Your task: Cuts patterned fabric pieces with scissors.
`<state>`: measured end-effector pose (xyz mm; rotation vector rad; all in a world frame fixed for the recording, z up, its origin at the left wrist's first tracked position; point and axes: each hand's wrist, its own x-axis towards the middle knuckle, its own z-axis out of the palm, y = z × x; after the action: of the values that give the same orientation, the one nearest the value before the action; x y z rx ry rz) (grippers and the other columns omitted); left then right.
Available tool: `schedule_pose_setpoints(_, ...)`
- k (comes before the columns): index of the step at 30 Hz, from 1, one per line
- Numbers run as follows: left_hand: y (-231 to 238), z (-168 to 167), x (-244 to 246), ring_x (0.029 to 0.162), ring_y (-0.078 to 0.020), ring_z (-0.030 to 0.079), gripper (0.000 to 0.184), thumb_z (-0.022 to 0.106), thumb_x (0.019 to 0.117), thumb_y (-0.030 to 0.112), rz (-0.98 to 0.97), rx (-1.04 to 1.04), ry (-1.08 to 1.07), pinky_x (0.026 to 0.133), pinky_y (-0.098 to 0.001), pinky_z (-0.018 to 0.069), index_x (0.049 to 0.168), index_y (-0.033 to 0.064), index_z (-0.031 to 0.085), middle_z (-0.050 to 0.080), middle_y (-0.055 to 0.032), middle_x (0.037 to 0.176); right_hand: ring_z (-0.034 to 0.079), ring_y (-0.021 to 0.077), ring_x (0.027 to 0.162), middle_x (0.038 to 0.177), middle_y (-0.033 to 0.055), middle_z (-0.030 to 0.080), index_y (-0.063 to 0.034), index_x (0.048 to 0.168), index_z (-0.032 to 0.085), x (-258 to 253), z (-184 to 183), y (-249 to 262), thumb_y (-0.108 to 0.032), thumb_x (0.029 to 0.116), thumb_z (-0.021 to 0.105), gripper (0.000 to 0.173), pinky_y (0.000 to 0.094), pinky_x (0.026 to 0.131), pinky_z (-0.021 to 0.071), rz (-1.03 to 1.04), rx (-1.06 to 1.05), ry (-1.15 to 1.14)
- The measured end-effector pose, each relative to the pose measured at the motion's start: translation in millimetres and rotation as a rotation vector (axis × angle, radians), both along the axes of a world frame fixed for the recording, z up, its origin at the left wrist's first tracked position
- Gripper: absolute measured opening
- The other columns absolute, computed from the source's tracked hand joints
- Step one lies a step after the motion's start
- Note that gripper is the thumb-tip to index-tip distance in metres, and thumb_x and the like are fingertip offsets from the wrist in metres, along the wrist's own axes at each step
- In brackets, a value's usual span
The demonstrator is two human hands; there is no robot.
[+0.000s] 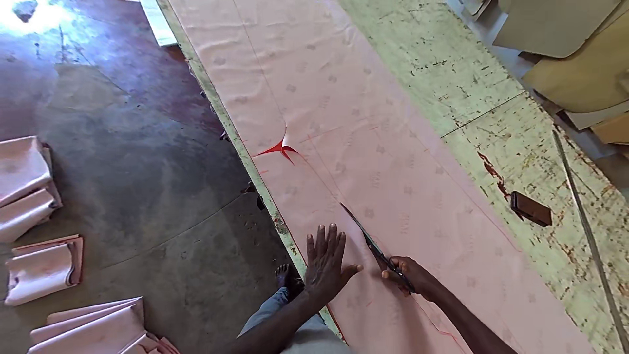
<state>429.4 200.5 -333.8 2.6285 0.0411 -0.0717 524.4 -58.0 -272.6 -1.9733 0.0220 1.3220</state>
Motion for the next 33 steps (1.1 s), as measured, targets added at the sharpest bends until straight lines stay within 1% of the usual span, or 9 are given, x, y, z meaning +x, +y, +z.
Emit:
schedule_pose_setpoints(1,3.2,2.0,0.8,0.160,-0.0329,0.008,0.094,0.030,0.0933,0.082,0.013,-0.049,0.006,0.125,-0.0645,0.0025,0.158,0.0157,0.041,0.021,-0.0069,0.171,0.052,0.0107,0.047,0.062,-0.0014,0.052,-0.0118,0.092,0.056,0.6,-0.7,-1.6,-0.059,0.0828,0.077,0.053,0.0277,0.047,0.0486,0.011,0.004,0.003)
schedule_pose_setpoints(3,19.4,10.8,13.6,0.157,-0.0301,0.019,0.083,0.039,0.0963,0.075,0.042,-0.099,0.011,0.124,-0.0601,0.0149,0.155,0.0173,0.045,0.028,-0.0056,0.169,0.052,0.0114,0.046,0.062,-0.0011,0.053,-0.0119,0.091,0.057,2.3,-3.5,-3.2,-0.063,0.0796,0.078,0.057,0.0285,0.047,0.0487,0.017,0.026,0.004)
schedule_pose_setpoints(5,47.4,19.9,44.1,0.153,-0.0353,0.029,0.076,0.049,0.0976,0.067,0.065,-0.069,-0.040,0.120,-0.0614,0.0249,0.153,0.0147,0.048,0.036,-0.0107,0.165,0.052,0.0118,0.046,0.062,-0.0009,0.053,-0.0121,0.090,0.057,2.1,-7.1,-4.0,-0.066,0.0776,0.078,0.059,0.0292,0.046,0.0484,0.014,0.048,-0.003)
schedule_pose_setpoints(8,93.5,16.2,92.5,0.156,-0.0421,0.018,0.086,0.044,0.0976,0.071,0.079,0.081,-0.127,0.124,-0.0665,0.0133,0.158,0.0095,0.040,0.028,-0.0168,0.168,0.052,0.0117,0.046,0.062,-0.0009,0.053,-0.0125,0.090,0.058,1.3,-8.4,-7.3,-0.068,0.0759,0.078,0.061,0.0289,0.046,0.0481,0.013,0.052,-0.021)
schedule_pose_setpoints(12,120.9,-8.9,110.2,0.159,-0.0390,0.005,0.104,0.027,0.0902,0.087,0.071,0.263,-0.087,0.123,-0.0702,0.0024,0.164,0.0137,0.026,0.015,-0.0103,0.173,0.053,0.0111,0.047,0.063,-0.0009,0.054,-0.0122,0.090,0.058,2.3,-6.8,-6.2,-0.067,0.0778,0.077,0.060,0.0280,0.047,0.0482,0.012,0.056,-0.016)
schedule_pose_setpoints(17,118.7,-9.7,109.4,0.159,-0.0383,0.003,0.108,0.025,0.0869,0.090,0.057,0.287,-0.057,0.122,-0.0704,0.0022,0.165,0.0152,0.023,0.011,-0.0088,0.173,0.054,0.0101,0.052,0.070,-0.0003,0.055,-0.0105,0.097,0.058,21.3,3.7,16.2,-0.060,0.0863,0.074,0.053,0.0265,0.051,0.0495,0.019,0.068,0.048)
schedule_pose_setpoints(24,117.7,-6.3,109.3,0.160,-0.0369,0.002,0.111,0.025,0.0850,0.092,0.065,0.294,-0.037,0.123,-0.0702,0.0025,0.165,0.0153,0.022,0.010,-0.0083,0.174,0.051,0.0104,0.047,0.062,-0.0006,0.052,-0.0107,0.089,0.057,30.1,-5.0,27.5,-0.060,0.0834,0.077,0.053,0.0268,0.047,0.0468,0.006,0.073,0.024)
schedule_pose_setpoints(28,117.5,-6.6,110.7,0.159,-0.0373,0.002,0.112,0.026,0.0849,0.092,0.069,0.282,-0.035,0.122,-0.0705,0.0020,0.165,0.0145,0.022,0.009,-0.0087,0.174,0.052,0.0101,0.048,0.064,-0.0009,0.053,-0.0113,0.092,0.057,35.7,-1.3,31.1,-0.063,0.0828,0.075,0.055,0.0264,0.048,0.0489,0.012,0.071,0.058)
schedule_pose_setpoints(33,117.7,-6.8,109.8,0.159,-0.0381,0.003,0.111,0.028,0.0853,0.092,0.067,0.265,-0.062,0.122,-0.0708,0.0035,0.164,0.0140,0.025,0.012,-0.0096,0.173,0.053,0.0100,0.052,0.067,0.0010,0.053,-0.0078,0.095,0.057,54.6,10.2,61.7,-0.048,0.0949,0.070,0.042,0.0255,0.052,0.0498,0.015,0.050,0.053)
